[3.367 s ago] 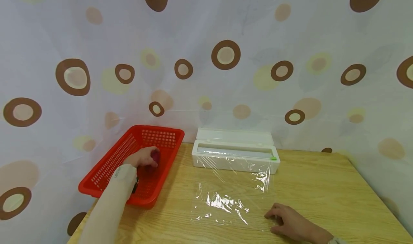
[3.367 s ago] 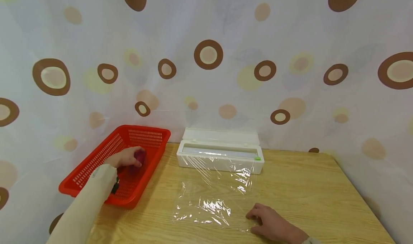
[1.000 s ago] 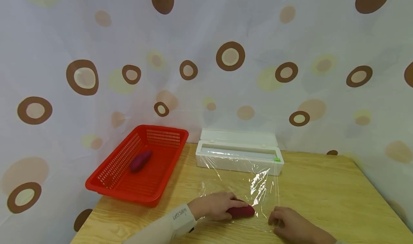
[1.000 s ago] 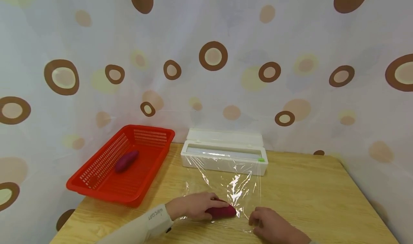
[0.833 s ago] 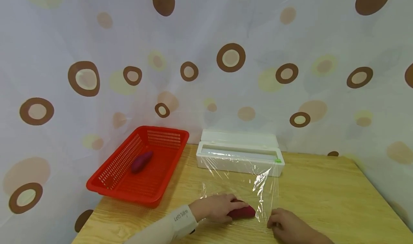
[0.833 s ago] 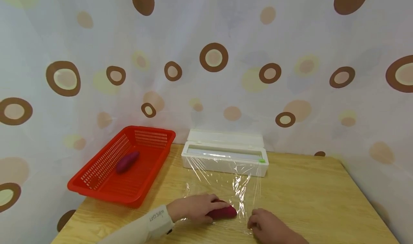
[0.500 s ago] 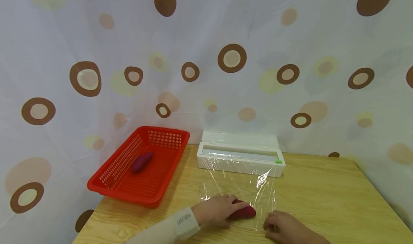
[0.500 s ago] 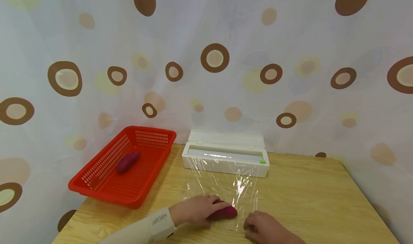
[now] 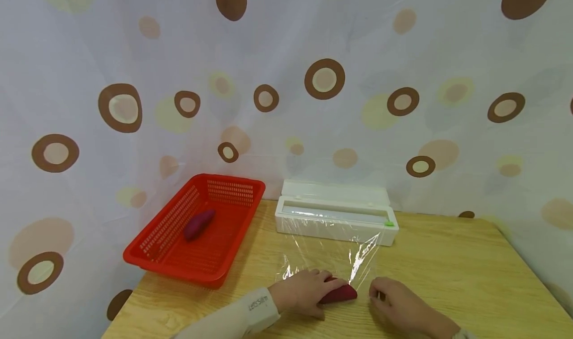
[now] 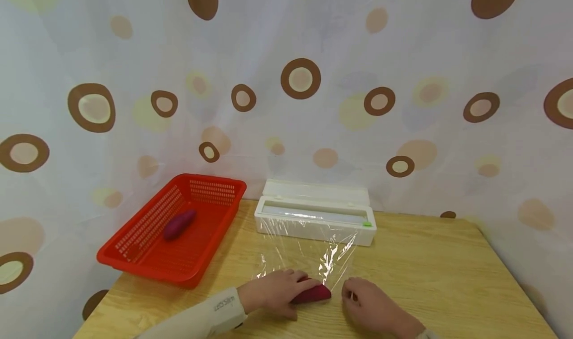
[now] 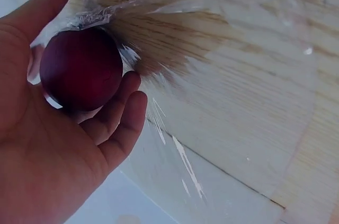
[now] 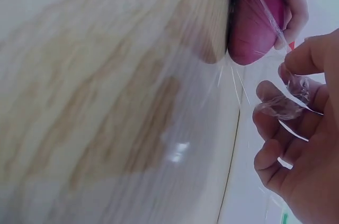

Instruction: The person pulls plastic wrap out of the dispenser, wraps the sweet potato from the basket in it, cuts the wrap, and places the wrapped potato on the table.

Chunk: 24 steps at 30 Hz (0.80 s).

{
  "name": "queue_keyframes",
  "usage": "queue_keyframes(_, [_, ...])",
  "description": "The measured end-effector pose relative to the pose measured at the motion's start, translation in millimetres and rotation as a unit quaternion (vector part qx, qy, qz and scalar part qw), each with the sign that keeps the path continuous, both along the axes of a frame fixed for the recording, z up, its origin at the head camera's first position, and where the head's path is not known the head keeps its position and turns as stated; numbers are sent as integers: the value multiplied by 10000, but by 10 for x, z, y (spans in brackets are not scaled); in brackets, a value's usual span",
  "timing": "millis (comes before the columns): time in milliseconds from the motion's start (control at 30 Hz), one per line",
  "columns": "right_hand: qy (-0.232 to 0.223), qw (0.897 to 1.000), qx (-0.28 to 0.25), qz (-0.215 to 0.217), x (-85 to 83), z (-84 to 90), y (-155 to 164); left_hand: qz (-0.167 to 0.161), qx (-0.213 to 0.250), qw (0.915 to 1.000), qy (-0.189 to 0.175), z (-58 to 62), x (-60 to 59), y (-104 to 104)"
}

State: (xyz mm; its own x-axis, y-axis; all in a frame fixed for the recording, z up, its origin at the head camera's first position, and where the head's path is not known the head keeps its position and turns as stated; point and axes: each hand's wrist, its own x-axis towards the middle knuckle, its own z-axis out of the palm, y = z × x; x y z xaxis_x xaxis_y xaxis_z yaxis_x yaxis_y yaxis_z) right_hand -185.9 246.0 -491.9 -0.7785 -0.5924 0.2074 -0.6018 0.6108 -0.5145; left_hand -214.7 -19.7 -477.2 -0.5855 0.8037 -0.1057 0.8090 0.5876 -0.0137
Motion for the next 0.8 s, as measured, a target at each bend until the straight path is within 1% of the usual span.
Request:
queue_keyframes(100, [-112, 9996, -174, -183, -26, 10, -21, -28, 53, 9996, 286, -20, 2, 24])
queue_keyframes(200, [-182, 9988, -250, -368, -48, 28, -49, 16, 80, 9988, 483, -26, 14, 40])
queue_keyframes(300, [-207, 9982, -265, -501, -84, 38, -64, 72, 84, 9990, 434, -32, 8, 38])
queue_keyframes(433, [-20, 9973, -261, -679, -141, 40, -80, 71, 126, 9995, 287, -32, -20, 24])
queue_keyframes(567, [131, 9940, -214, -1062, -196, 34, -114, -14, 200, 9989, 430, -11, -60, 19])
queue_keyframes(633, [190, 9913, -146, -1294, -219, 32, -139, -81, 267, 9986, 441, 8, -87, 17])
queue_keyframes(667, [243, 9898, -113, -1398, -230, 31, -152, -101, 311, 9987, 383, 17, -100, 15])
queue_keyframes(733, [371, 9869, -23, -1570, -255, 28, -181, -88, 422, 9990, 150, 31, -126, 6])
queue_keyframes(800, [539, 9846, 41, -1665, -275, 22, -205, 18, 626, 9977, -253, 41, -155, -7])
